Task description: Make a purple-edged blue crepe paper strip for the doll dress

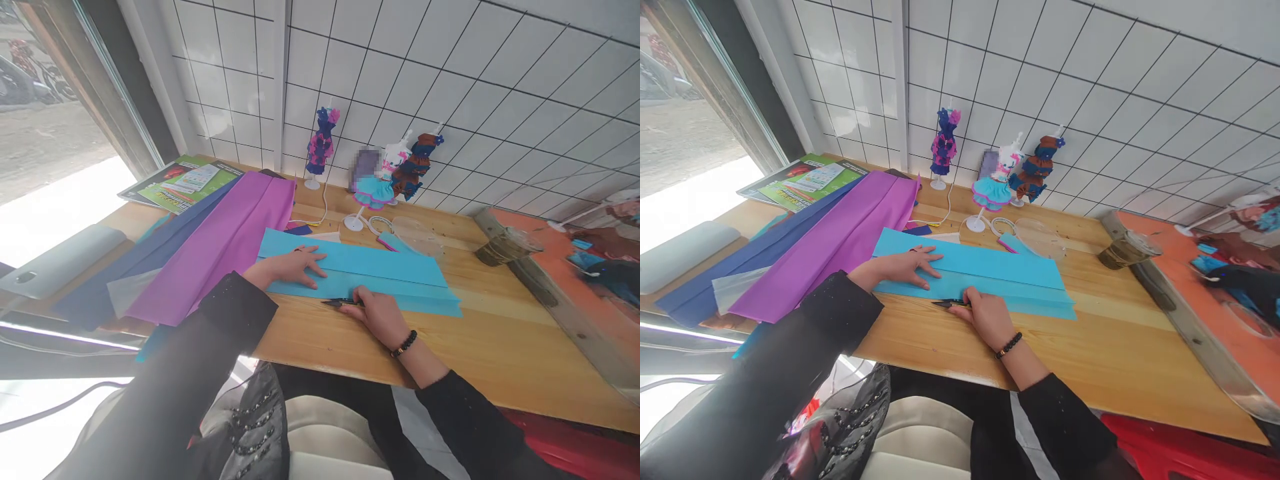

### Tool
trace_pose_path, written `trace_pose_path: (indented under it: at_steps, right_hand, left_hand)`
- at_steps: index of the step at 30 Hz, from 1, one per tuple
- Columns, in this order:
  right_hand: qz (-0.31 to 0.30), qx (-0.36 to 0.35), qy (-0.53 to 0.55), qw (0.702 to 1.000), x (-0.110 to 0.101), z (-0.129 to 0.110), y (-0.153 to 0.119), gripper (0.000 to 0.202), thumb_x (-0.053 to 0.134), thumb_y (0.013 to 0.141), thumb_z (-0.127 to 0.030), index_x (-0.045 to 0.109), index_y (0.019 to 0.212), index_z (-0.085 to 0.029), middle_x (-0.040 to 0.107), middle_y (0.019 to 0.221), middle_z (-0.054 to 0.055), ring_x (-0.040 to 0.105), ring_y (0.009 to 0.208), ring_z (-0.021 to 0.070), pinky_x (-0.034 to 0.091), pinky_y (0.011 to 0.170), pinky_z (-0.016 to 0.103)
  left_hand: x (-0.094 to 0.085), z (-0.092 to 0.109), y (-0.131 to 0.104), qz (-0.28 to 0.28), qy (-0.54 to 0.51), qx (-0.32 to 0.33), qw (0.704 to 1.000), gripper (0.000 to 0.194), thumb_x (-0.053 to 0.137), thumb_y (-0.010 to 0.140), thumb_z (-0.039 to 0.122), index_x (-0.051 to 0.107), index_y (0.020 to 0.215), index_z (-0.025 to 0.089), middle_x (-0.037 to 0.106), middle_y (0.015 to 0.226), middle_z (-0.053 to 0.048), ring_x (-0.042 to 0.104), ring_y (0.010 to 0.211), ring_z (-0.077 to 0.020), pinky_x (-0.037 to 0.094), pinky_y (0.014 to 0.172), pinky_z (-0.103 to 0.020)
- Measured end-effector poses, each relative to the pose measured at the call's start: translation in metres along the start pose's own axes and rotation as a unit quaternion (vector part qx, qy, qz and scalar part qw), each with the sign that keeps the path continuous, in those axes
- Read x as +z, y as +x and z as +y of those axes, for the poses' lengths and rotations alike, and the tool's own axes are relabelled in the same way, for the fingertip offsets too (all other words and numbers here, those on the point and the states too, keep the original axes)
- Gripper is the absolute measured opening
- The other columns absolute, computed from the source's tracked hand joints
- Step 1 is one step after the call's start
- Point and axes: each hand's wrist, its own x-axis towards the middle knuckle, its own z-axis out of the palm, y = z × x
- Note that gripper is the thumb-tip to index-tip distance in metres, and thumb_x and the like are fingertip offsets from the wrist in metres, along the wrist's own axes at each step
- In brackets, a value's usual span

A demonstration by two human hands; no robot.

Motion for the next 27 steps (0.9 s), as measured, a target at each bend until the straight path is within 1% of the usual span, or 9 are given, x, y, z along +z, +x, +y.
trace_pose_path:
  at_steps: [4,11,19,23,27]
  right_hand:
    - [-0.004,-0.003,-0.002,1.000,0.0002,-0.0053,0.0037,0.046,0.031,0.082,-0.062,0.048,0.079,-0.020,0.056,0.053,0.000,0.053,0.048,0.0153,0.019,0.047,0.024]
    - [-0.007,-0.013,0.008,1.000,0.0026,-0.0081,0.0090,0.046,0.032,0.081,-0.062,0.048,0.079,-0.019,0.056,0.054,0.000,0.053,0.049,0.0150,0.019,0.047,0.024]
    - [0.016,-0.010,-0.007,1.000,0.0030,-0.0052,0.0052,0.044,0.030,0.084,-0.059,0.048,0.075,-0.019,0.056,0.051,0.000,0.054,0.048,0.0147,0.018,0.046,0.024]
    - [0.013,-0.013,-0.008,1.000,0.0016,-0.0060,0.0054,0.043,0.031,0.084,-0.058,0.049,0.077,-0.019,0.056,0.052,0.000,0.054,0.049,0.0151,0.018,0.047,0.024]
    - [0.009,-0.022,-0.005,1.000,0.0014,-0.0108,0.0097,0.043,0.032,0.084,-0.058,0.048,0.079,-0.019,0.057,0.054,0.000,0.055,0.050,0.0157,0.019,0.048,0.024]
  left_hand:
    - [0.0012,-0.0022,0.0002,0.000,-0.002,0.003,1.000,0.046,0.058,0.071,0.055,0.058,0.112,0.034,0.023,0.144,0.004,0.004,0.134,-0.0256,0.006,0.106,-0.040]
    - [0.0023,-0.0026,0.0008,0.001,-0.005,0.000,1.000,0.048,0.058,0.070,0.056,0.058,0.112,0.033,0.023,0.144,0.002,0.004,0.134,-0.0256,0.005,0.106,-0.040]
    - [0.0043,-0.0062,0.0020,0.001,-0.010,0.002,1.000,0.049,0.058,0.069,0.057,0.057,0.112,0.034,0.021,0.144,0.003,0.003,0.134,-0.0249,0.003,0.106,-0.041]
    - [0.0046,-0.0074,0.0020,0.001,-0.009,0.008,1.000,0.049,0.056,0.069,0.058,0.057,0.113,0.034,0.020,0.145,0.002,0.003,0.134,-0.0243,0.002,0.106,-0.042]
    - [0.0053,-0.0084,0.0017,0.004,-0.013,0.013,1.000,0.050,0.056,0.069,0.059,0.057,0.113,0.034,0.021,0.145,0.003,0.002,0.134,-0.0257,0.002,0.106,-0.042]
